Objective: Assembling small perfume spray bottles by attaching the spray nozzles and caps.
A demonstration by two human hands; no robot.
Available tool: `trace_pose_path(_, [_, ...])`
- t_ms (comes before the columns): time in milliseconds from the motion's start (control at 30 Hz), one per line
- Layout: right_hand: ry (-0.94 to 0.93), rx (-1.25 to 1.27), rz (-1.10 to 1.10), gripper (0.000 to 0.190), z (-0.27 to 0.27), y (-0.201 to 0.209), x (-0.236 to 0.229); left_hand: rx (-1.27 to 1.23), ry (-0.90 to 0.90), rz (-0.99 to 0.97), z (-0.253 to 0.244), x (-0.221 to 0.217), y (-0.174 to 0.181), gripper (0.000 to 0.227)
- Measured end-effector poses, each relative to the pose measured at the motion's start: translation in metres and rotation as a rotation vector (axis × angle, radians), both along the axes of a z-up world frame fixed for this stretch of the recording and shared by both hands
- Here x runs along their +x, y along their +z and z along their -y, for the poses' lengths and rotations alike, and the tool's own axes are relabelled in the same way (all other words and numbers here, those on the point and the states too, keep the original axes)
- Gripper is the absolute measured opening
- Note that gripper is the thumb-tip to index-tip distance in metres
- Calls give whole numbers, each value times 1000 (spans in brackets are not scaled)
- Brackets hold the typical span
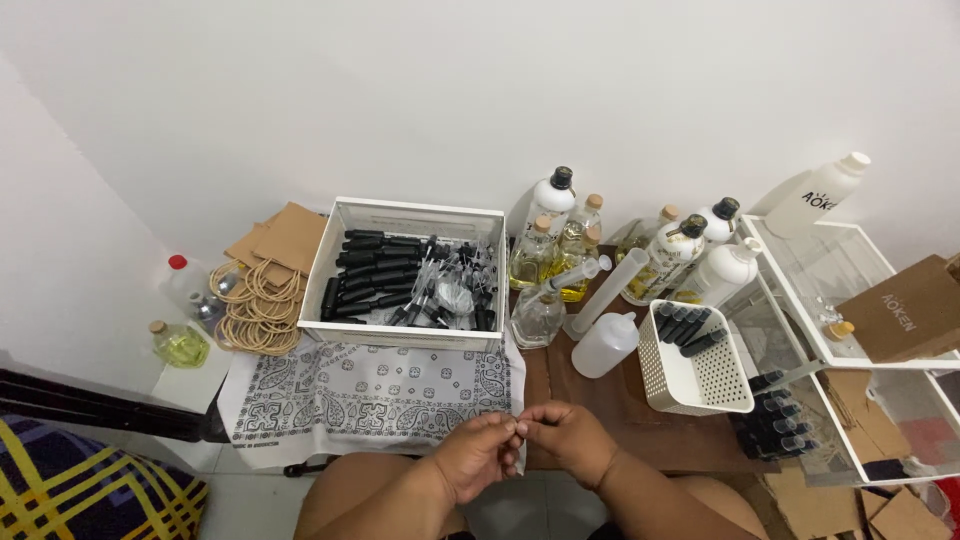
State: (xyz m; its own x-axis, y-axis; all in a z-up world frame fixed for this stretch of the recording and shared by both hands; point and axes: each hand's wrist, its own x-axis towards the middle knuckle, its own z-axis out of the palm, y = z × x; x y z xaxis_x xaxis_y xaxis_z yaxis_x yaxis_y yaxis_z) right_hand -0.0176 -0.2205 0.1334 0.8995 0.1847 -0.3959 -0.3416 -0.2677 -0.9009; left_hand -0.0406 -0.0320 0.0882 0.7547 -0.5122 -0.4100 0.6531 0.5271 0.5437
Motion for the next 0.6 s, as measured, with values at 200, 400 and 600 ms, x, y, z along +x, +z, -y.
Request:
trace_pose_path(200, [115,-212,1,9,5,5,2,419,-68,83,2,-3,14,13])
trace_pose_path(400, [128,-366,-51,13,-9,44,0,254,-34,-15,7,1,-2,5])
trace_pose_path(600, [161,-364,49,11,-5,32,0,245,-48,-9,3,-3,6,7])
